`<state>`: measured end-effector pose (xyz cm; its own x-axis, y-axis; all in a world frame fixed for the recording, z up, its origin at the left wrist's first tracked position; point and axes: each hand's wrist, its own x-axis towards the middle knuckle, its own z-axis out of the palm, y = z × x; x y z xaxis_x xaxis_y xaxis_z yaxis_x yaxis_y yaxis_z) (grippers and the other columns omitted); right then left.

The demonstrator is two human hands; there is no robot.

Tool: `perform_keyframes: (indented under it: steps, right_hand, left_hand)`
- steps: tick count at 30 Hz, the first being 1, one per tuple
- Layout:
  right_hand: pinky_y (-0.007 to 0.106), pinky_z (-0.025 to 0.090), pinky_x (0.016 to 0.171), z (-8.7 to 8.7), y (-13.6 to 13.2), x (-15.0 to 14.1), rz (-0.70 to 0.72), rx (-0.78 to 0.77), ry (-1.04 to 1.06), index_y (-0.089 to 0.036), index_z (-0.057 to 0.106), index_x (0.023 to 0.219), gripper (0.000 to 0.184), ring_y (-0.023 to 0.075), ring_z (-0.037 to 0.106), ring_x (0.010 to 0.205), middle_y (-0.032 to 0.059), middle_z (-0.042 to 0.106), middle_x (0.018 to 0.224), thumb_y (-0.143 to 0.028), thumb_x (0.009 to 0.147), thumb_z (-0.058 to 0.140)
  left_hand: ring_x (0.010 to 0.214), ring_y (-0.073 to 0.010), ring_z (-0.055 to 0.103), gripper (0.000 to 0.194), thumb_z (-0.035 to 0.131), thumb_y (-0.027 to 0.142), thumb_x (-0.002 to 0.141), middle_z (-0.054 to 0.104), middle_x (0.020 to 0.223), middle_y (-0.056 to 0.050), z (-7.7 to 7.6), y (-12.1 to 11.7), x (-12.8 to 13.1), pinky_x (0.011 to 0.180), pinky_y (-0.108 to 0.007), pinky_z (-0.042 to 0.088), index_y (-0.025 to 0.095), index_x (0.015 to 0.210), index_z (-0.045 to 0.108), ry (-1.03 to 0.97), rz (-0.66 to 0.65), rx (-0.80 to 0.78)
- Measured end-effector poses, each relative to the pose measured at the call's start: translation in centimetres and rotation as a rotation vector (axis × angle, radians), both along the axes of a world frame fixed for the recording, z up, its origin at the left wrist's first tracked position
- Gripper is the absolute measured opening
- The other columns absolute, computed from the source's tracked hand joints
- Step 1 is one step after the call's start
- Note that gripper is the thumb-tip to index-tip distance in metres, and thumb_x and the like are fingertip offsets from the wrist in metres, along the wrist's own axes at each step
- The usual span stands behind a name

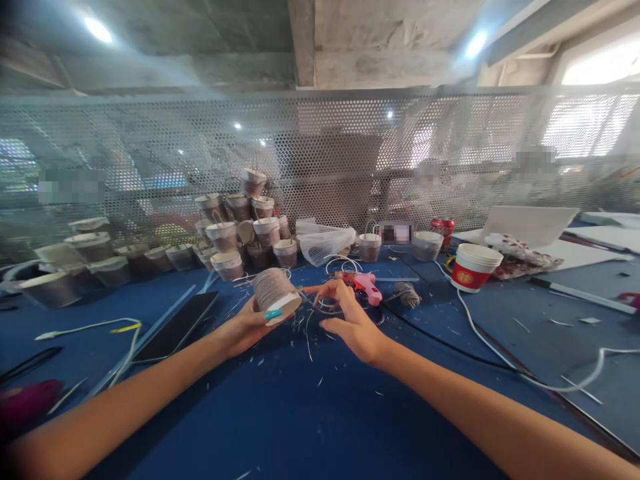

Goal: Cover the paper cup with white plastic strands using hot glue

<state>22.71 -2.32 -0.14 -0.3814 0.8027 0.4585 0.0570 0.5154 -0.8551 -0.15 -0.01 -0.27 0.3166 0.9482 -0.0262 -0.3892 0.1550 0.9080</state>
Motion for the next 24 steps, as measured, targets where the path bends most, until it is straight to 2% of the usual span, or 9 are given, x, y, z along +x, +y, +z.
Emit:
perform_keyframes:
  steps: [3, 6, 8, 10, 13, 18, 21, 24]
  right_hand:
    - [0.038, 0.040, 0.083, -0.6, 1.0, -0.2, 0.049, -0.194, 0.161, -0.024, 0.045, 0.091, 0.028, 0.0204, 0.050, 0.100, 0.0048, 0.061, 0.117, -0.016, 0.065, 0.052]
    - [0.036, 0.041, 0.078, -1.1, 1.8, -0.4, -0.058, -0.356, 0.238, -0.022, 0.048, 0.084, 0.024, 0.0181, 0.052, 0.085, 0.0046, 0.064, 0.101, -0.020, 0.061, 0.053]
    - [0.035, 0.040, 0.075, -1.1, 1.9, -0.4, -0.174, -0.374, 0.243, -0.021, 0.049, 0.080, 0.021, 0.0171, 0.051, 0.079, 0.0031, 0.062, 0.091, -0.021, 0.060, 0.056]
    - [0.034, 0.040, 0.073, -0.8, 1.6, -0.5, -0.214, -0.291, 0.254, -0.022, 0.050, 0.079, 0.022, 0.0169, 0.049, 0.079, 0.0022, 0.061, 0.089, -0.020, 0.058, 0.058]
    - [0.033, 0.038, 0.074, 0.0, 0.6, -0.5, -0.066, -0.166, 0.288, -0.022, 0.049, 0.080, 0.021, 0.0178, 0.049, 0.087, 0.0030, 0.062, 0.098, -0.017, 0.060, 0.055]
    - [0.033, 0.036, 0.075, 0.4, -0.6, -0.5, 0.204, -0.178, 0.201, -0.022, 0.048, 0.085, 0.026, 0.0182, 0.049, 0.093, 0.0044, 0.060, 0.115, -0.013, 0.061, 0.052]
    - [0.032, 0.037, 0.075, 0.2, -0.6, -0.4, 0.270, -0.214, 0.152, -0.022, 0.048, 0.088, 0.030, 0.0176, 0.049, 0.095, 0.0045, 0.057, 0.124, -0.010, 0.062, 0.052]
    - [0.031, 0.037, 0.071, 0.2, -0.4, -0.4, 0.255, -0.248, 0.189, -0.022, 0.047, 0.085, 0.026, 0.0164, 0.049, 0.088, 0.0048, 0.059, 0.119, -0.012, 0.061, 0.053]
  left_hand:
    - [0.098, -0.0219, 0.065, 0.071, 0.081, 0.006, 0.045, 0.069, 0.107, -0.009, 0.0, 0.0, 0.0, 0.088, -0.031, 0.049, 0.015, 0.110, 0.055, 0.003, -0.013, -0.002]
    - [0.096, -0.0218, 0.065, 0.068, 0.081, 0.006, 0.044, 0.070, 0.102, -0.008, -0.1, 0.0, 0.0, 0.090, -0.033, 0.049, 0.016, 0.107, 0.056, -0.015, -0.016, -0.001]
    - [0.096, -0.0222, 0.065, 0.068, 0.081, 0.006, 0.044, 0.069, 0.102, -0.008, -0.2, 0.0, -0.1, 0.093, -0.035, 0.047, 0.016, 0.107, 0.056, -0.016, -0.014, 0.003]
    - [0.098, -0.0231, 0.064, 0.070, 0.081, 0.006, 0.046, 0.068, 0.105, -0.009, -0.3, 0.1, -0.2, 0.096, -0.037, 0.045, 0.016, 0.110, 0.054, -0.003, -0.020, 0.010]
    - [0.105, -0.0252, 0.062, 0.077, 0.079, 0.004, 0.049, 0.066, 0.111, -0.010, -0.5, 0.2, -0.4, 0.100, -0.039, 0.041, 0.018, 0.118, 0.049, 0.013, -0.047, 0.035]
    - [0.106, -0.0267, 0.060, 0.073, 0.078, 0.003, 0.051, 0.066, 0.108, -0.011, -0.8, 0.3, -0.2, 0.098, -0.040, 0.042, 0.017, 0.117, 0.050, 0.070, -0.065, 0.077]
    - [0.102, -0.0258, 0.062, 0.067, 0.078, 0.004, 0.051, 0.066, 0.108, -0.010, -1.0, 0.5, -0.1, 0.096, -0.039, 0.043, 0.015, 0.112, 0.054, 0.090, -0.064, 0.106]
    - [0.103, -0.0266, 0.061, 0.066, 0.078, 0.005, 0.050, 0.067, 0.108, -0.008, -1.0, 0.6, -0.1, 0.096, -0.039, 0.044, 0.017, 0.111, 0.056, 0.061, -0.102, 0.114]
